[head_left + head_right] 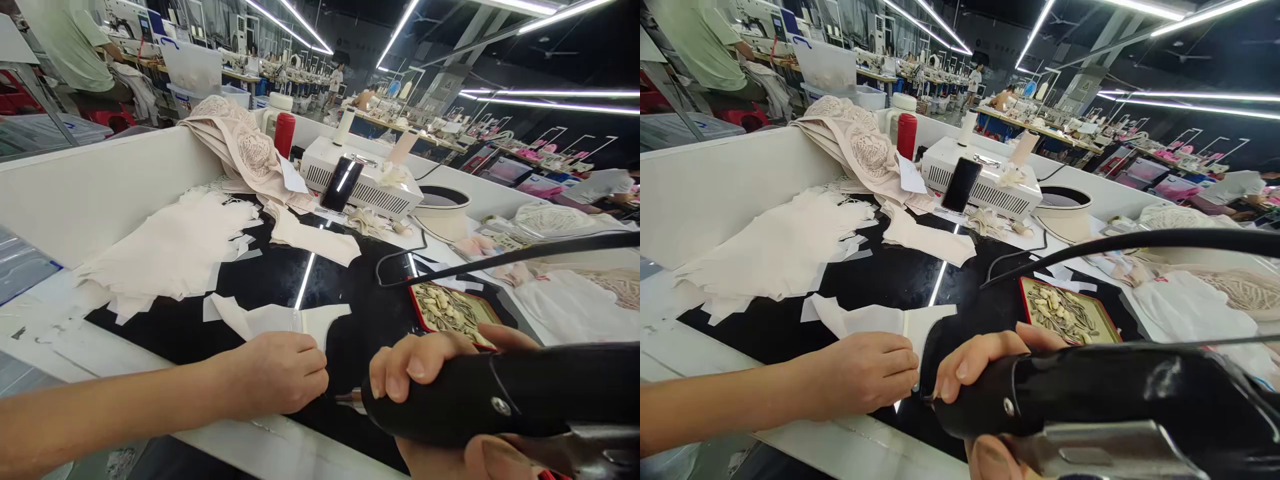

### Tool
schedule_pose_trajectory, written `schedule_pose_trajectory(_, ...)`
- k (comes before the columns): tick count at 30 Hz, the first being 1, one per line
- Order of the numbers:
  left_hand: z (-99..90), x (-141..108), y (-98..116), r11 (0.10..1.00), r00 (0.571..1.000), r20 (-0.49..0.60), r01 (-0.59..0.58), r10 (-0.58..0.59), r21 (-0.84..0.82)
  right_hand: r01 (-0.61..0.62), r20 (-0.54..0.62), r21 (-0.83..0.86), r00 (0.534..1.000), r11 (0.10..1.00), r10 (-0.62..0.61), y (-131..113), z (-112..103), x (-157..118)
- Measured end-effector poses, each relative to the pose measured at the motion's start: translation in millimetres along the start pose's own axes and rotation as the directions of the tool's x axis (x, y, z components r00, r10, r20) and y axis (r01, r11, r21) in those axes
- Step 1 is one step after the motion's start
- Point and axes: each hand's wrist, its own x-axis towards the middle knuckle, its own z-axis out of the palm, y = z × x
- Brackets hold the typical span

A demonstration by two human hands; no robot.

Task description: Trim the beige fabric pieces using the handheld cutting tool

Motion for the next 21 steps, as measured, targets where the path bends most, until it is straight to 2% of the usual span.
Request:
schedule_pose_trajectory(3,5.9,0.2,-0.2,1.000,1.000,-0.009,0.022,-0.022,-0.003,-0.012,0.010,0.320,1.000,0.947,0.010,3.3,2.7,0.6)
schedule_pose_trajectory(5,8.6,-0.1,-0.3,0.999,0.999,-0.020,0.039,-0.040,-0.035,-0.002,0.003,0.381,1.000,0.925,0.001,4.5,4.6,2.6)
schedule_pose_trajectory(11,7.7,-0.6,0.4,0.967,0.986,-0.022,0.157,-0.165,-0.202,0.053,-0.096,0.381,0.995,0.923,-0.018,6.0,16.7,9.4)
schedule_pose_trajectory(15,5.9,-1.0,1.5,0.959,0.983,-0.010,0.178,-0.185,-0.222,0.104,-0.199,0.387,0.980,0.916,-0.027,8.2,27.4,9.0)
schedule_pose_trajectory(21,5.2,0.3,1.0,0.961,0.984,-0.010,0.170,-0.177,-0.220,0.103,-0.162,0.360,0.986,0.927,-0.047,9.4,27.2,8.9)
